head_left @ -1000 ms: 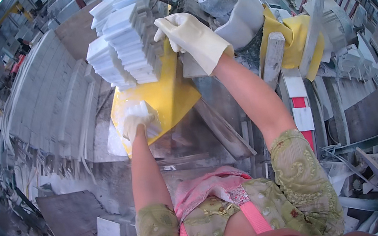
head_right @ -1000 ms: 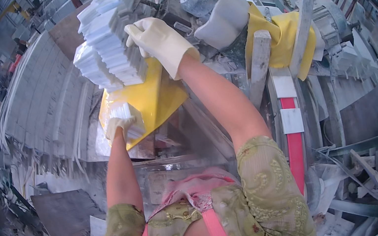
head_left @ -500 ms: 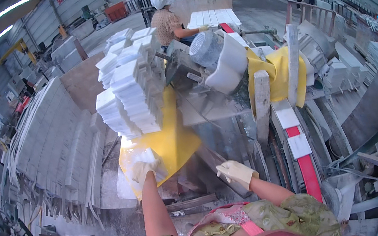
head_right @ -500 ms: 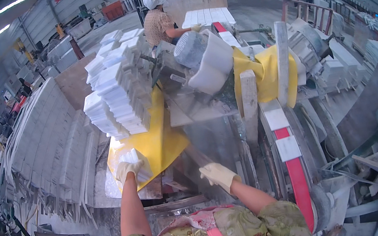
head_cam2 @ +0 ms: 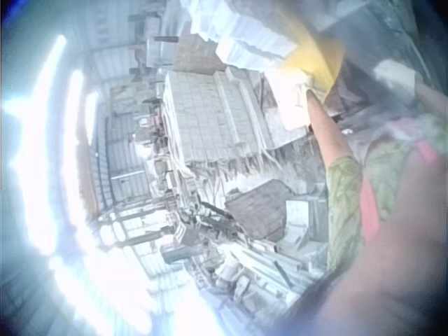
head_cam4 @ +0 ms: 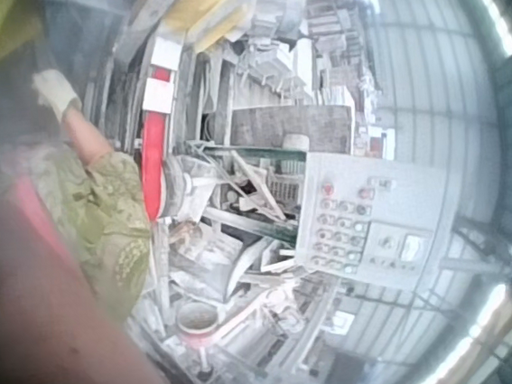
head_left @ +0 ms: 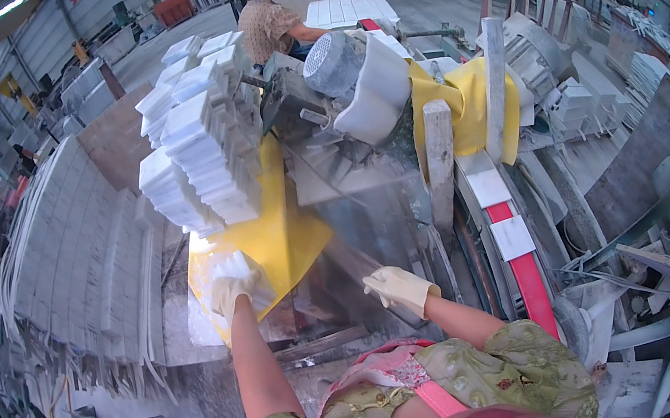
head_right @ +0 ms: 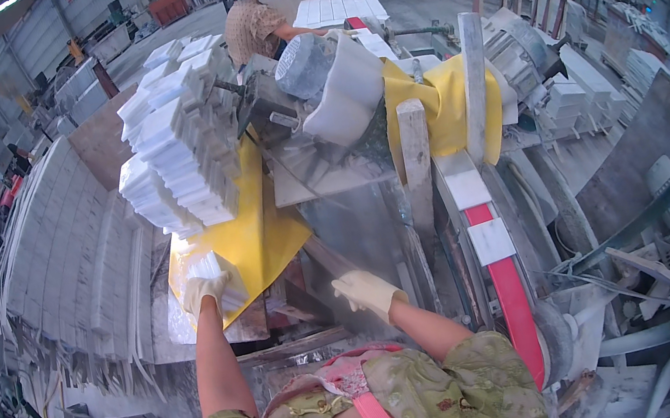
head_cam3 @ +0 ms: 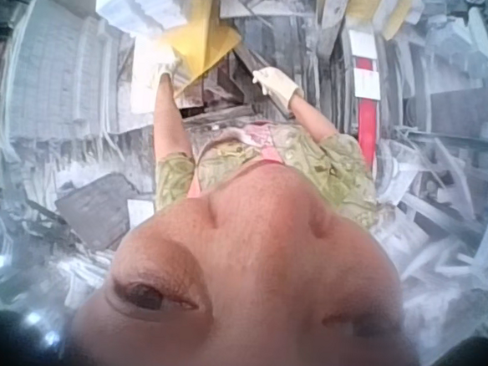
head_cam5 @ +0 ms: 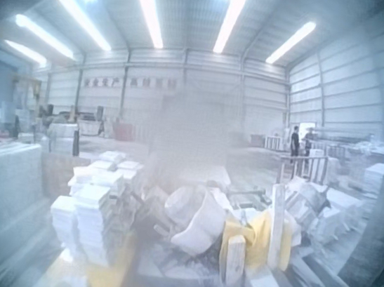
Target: The person repeatedly picks up small white foam blocks from a yellow tray and stacks them on a growing pile. The person also briefly inspects a block before placing it on the pile.
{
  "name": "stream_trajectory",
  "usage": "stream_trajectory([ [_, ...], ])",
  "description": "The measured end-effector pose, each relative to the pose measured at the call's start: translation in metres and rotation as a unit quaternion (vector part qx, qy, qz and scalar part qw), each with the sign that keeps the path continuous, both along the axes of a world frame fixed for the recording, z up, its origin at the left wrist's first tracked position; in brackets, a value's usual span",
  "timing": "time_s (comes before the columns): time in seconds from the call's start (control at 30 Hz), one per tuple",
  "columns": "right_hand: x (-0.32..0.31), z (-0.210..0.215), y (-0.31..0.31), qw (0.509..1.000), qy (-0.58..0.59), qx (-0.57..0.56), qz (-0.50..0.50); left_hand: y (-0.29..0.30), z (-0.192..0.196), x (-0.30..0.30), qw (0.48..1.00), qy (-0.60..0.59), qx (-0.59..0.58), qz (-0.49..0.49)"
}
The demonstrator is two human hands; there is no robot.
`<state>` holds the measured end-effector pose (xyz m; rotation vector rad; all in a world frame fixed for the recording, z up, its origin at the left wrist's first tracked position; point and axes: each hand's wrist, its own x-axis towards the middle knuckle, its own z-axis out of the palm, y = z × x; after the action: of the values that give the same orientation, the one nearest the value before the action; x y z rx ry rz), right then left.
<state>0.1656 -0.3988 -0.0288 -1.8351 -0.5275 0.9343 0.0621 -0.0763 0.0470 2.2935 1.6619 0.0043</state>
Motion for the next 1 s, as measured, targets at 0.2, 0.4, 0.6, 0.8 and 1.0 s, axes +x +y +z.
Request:
stream_trajectory([
  [0.2,0.001,-0.013,-0.004,0.999,0.023,0.032,-0.024,-0.003,0.001,0.000,1.000,-0.019,0.002,0.011],
  [0.4,0.002,-0.016,-0.008,0.998,0.026,0.040,-0.028,-0.003,-0.006,-0.001,0.998,-0.060,0.008,0.032],
  [0.6,0.007,-0.029,-0.010,0.998,0.026,0.058,-0.017,-0.005,0.002,-0.001,0.999,-0.049,-0.001,0.000],
  [0.8,0.003,-0.048,-0.005,0.999,0.038,0.009,-0.029,-0.002,0.014,-0.007,0.997,-0.048,-0.066,0.014],
  [1.0,-0.015,-0.034,0.015,0.997,0.053,0.004,-0.058,0.013,0.017,-0.040,0.961,-0.205,-0.184,-0.011],
])
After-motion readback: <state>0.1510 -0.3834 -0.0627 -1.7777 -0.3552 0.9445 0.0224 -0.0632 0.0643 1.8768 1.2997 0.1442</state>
